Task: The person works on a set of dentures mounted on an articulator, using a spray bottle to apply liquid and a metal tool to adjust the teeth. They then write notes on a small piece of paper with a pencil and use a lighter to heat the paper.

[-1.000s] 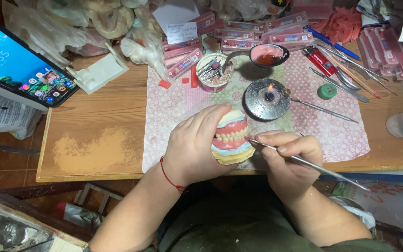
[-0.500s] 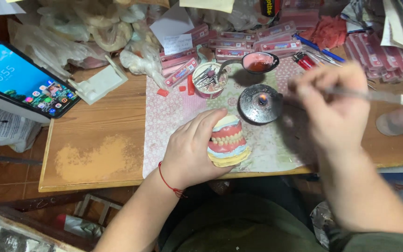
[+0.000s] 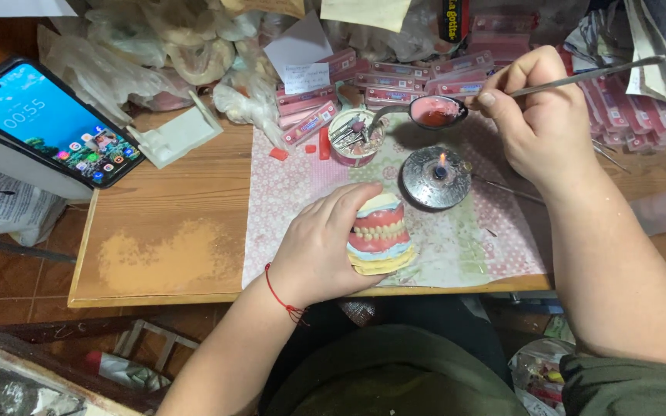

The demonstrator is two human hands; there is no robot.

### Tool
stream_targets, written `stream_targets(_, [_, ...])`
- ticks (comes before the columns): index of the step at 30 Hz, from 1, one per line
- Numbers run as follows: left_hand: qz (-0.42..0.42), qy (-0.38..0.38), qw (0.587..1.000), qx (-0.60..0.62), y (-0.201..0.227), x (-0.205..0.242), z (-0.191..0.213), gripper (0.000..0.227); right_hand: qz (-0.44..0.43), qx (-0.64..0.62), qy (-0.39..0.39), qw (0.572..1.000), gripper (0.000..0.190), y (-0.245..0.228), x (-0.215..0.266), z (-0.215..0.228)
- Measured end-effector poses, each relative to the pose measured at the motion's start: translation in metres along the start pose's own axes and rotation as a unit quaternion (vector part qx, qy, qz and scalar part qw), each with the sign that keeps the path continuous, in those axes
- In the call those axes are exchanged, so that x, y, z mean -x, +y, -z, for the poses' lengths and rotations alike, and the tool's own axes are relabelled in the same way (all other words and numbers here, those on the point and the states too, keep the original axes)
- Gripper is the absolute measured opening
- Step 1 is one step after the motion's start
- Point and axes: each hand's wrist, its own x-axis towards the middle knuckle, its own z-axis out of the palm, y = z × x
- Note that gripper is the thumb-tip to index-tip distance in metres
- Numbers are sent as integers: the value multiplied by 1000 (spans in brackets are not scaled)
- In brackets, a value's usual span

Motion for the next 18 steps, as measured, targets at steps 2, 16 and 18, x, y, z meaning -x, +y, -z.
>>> stream_targets(2, [2, -2, 1000, 3, 0, -1, 1, 92, 5, -5, 1, 1000, 31, 3, 1, 0])
stream_targets(16, [-9, -6, 1000, -18, -3, 4, -3, 94, 8, -21, 24, 999, 31, 9, 0, -7])
stream_targets(18, [-2, -17, 1000, -19, -4, 4, -4, 98, 10, -45, 20, 999, 29, 15, -1, -8])
